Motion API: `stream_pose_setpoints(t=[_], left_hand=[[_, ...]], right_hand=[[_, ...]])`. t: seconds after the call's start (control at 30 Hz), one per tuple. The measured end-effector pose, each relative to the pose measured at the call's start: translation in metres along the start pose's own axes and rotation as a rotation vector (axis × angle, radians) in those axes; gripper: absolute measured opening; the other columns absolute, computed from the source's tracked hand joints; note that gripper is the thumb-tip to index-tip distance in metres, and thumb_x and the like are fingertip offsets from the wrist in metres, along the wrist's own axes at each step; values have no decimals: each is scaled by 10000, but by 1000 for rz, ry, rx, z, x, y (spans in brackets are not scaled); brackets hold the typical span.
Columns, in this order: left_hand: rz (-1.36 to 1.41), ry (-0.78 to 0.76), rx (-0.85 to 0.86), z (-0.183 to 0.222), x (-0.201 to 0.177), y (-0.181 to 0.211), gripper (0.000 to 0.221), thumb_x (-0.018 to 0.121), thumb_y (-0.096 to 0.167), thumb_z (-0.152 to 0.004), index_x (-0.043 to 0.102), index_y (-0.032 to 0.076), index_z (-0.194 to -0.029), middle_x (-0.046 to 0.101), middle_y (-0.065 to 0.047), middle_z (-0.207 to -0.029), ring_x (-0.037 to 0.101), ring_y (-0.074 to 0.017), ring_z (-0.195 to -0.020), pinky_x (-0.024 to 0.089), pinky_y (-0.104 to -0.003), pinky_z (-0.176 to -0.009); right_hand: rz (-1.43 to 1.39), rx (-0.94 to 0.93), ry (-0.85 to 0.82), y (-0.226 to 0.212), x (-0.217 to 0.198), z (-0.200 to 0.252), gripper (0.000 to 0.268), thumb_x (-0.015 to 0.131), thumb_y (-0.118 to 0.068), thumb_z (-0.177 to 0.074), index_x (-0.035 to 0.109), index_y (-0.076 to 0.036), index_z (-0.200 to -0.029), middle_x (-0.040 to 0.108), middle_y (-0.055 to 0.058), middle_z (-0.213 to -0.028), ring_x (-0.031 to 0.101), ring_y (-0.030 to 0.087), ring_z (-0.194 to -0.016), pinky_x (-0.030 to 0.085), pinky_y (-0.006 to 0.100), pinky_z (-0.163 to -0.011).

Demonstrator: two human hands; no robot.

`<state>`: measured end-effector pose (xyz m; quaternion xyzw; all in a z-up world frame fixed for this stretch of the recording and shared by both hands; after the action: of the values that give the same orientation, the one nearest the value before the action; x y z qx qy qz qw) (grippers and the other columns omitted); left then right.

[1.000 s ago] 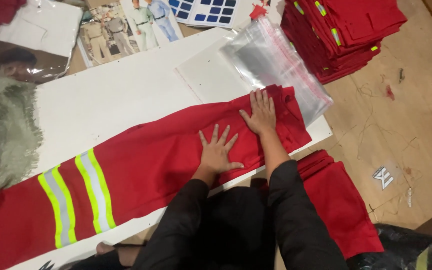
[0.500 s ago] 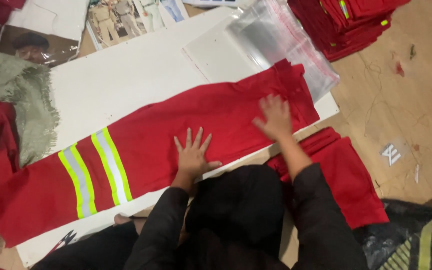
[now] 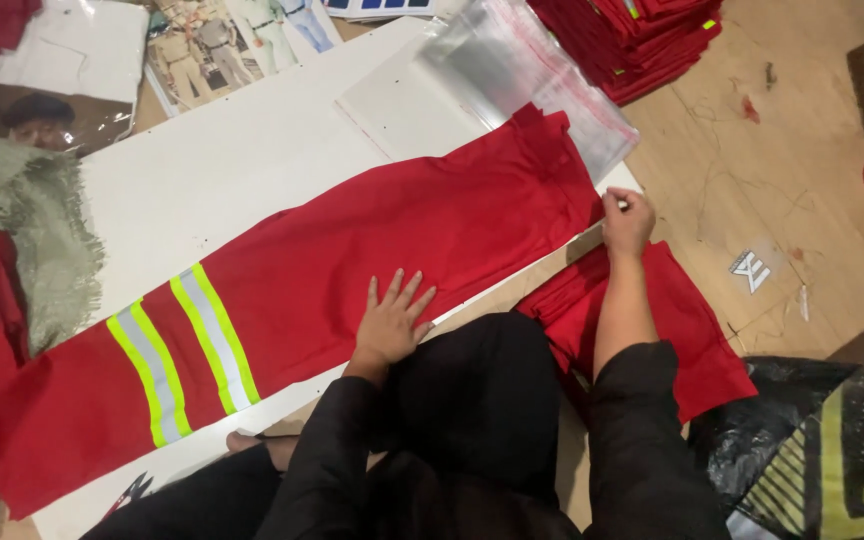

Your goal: Folding red work pants with reflective stripes on a board and trimming loose threads with snips.

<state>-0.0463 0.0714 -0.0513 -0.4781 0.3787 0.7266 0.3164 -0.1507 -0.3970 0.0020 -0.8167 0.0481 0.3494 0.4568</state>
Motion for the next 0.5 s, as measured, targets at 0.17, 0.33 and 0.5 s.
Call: stream_pose_setpoints(t=[0.17, 0.33, 0.5], left_hand=[[-10, -15, -10, -1, 0, 0, 657, 334, 646, -1004, 269, 401, -1610, 170, 27, -1725, 73, -297, -1593, 38, -671, -1236], [-6, -12, -18, -1, -2, 0, 663, 350, 638, -989, 293, 398, -1605, 193, 27, -1720, 90, -302, -1592, 52, -671, -1235], [-4, 20, -21, -3, 3, -1, 669, 379, 640, -979, 303, 400, -1599, 207, 27, -1714, 96, -299, -1590, 59, -670, -1235]], right_hand=[[167, 162, -62, 15, -6, 42, 205, 856, -429, -894, 785, -237, -892, 718, -17, -784, 714, 207, -767, 524, 334, -659], [469, -251, 67, -61, 12, 66, 175, 837, -301, -888, 780, -213, -1028, 646, 18, -1012, 662, 276, -962, 546, 383, -813], [354, -205, -236, -66, 77, 48, 382, 872, -370, -835, 750, -196, -1153, 638, 56, -1066, 663, 334, -1026, 548, 454, -881]])
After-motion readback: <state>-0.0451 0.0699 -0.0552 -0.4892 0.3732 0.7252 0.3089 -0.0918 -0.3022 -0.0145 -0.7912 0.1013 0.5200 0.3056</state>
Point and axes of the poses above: each hand's wrist, its own z-axis away from the middle knuckle, its own x-axis out of the palm, y = z × x, the point moved 7 cm from there along -z, towards the middle knuckle
